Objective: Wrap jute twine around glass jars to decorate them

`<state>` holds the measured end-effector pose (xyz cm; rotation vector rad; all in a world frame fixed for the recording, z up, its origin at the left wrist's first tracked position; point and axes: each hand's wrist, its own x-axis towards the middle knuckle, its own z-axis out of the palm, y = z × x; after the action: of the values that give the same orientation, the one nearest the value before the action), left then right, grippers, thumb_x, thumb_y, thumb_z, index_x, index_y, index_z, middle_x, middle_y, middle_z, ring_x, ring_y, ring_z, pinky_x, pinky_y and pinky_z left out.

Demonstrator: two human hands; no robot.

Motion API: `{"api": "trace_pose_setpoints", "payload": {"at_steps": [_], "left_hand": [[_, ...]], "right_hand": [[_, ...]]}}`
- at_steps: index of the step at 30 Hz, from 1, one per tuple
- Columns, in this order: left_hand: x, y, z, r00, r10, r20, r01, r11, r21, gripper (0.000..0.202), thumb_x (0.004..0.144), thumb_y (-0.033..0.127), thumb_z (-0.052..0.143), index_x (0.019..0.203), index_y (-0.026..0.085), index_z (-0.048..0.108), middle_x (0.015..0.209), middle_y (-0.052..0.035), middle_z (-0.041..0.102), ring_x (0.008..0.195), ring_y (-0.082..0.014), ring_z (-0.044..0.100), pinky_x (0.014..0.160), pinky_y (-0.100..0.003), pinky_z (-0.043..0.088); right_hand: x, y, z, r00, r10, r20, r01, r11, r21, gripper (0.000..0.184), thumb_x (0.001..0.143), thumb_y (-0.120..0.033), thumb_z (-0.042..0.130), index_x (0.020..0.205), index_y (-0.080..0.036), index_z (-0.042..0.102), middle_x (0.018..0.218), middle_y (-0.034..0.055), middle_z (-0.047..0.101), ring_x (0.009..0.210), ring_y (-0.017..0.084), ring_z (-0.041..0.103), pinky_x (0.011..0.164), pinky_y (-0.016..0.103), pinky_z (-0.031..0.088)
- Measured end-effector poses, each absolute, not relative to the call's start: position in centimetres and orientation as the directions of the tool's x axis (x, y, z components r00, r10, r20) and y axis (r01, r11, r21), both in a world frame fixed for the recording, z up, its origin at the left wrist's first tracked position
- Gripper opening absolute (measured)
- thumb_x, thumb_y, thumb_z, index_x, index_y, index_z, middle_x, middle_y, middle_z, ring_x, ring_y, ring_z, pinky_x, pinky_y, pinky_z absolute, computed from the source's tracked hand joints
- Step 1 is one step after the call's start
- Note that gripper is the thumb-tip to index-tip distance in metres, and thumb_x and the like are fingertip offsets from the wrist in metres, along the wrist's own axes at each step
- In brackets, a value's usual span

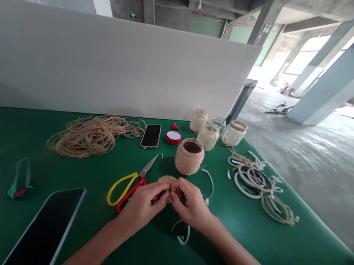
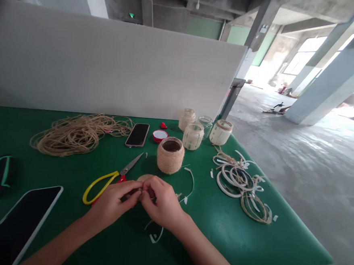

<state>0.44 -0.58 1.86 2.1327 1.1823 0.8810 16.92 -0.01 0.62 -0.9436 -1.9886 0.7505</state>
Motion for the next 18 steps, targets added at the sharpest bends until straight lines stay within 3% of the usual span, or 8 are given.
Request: {"api": "trace_pose_setpoints", "payload": {"at_steps": [9, 15, 18], "left_hand": [[0.6, -0.9, 0.6, 0.401, 0.823, 0.403, 0.592, -0.568, 0.572, 0.017, 0.083, 0.015, 0.044, 0.092, 0.017, 0.058, 0.077, -0.0022, 0.063, 0.067, -0.0125, 0.059, 0.064, -0.02, 0.044], [0.9, -1.0, 0.8, 0.341, 0.881, 0.327, 0.53, -0.468, 0.707, 0.02, 0.085, 0.016, 0.043, 0.1, 0.018, 0.056, 0.088, -0.0034, 0.063, 0.073, -0.013, 0.06, 0.063, -0.019, 0.047], [0.9, -1.0, 0.8, 0.338, 0.884, 0.324, 0.532, -0.463, 0.709, 0.023, 0.085, 0.018, 0.044, 0.104, 0.019, 0.055, 0.093, -0.0048, 0.061, 0.078, -0.0142, 0.059, 0.065, -0.021, 0.048]], "right_hand": [[16.4, -0.2, 0.0, -0.333, 0.912, 0.241, 0.187, 0.314, -0.931, 0.009, 0.08, -0.014, 0.041, 0.073, -0.019, 0.039, 0.065, -0.0042, 0.041, 0.057, 0.008, 0.035, 0.052, 0.019, 0.031], [16.3, 0.1, 0.2, -0.326, 0.901, 0.285, 0.245, 0.372, -0.895, 0.007, 0.078, -0.013, 0.046, 0.073, -0.018, 0.044, 0.066, -0.0038, 0.044, 0.058, 0.008, 0.037, 0.053, 0.019, 0.031], [16.5, 0.3, 0.3, -0.326, 0.913, 0.244, 0.222, 0.325, -0.919, 0.006, 0.077, -0.013, 0.047, 0.074, -0.018, 0.047, 0.065, -0.004, 0.044, 0.058, 0.008, 0.037, 0.053, 0.019, 0.031]]}}
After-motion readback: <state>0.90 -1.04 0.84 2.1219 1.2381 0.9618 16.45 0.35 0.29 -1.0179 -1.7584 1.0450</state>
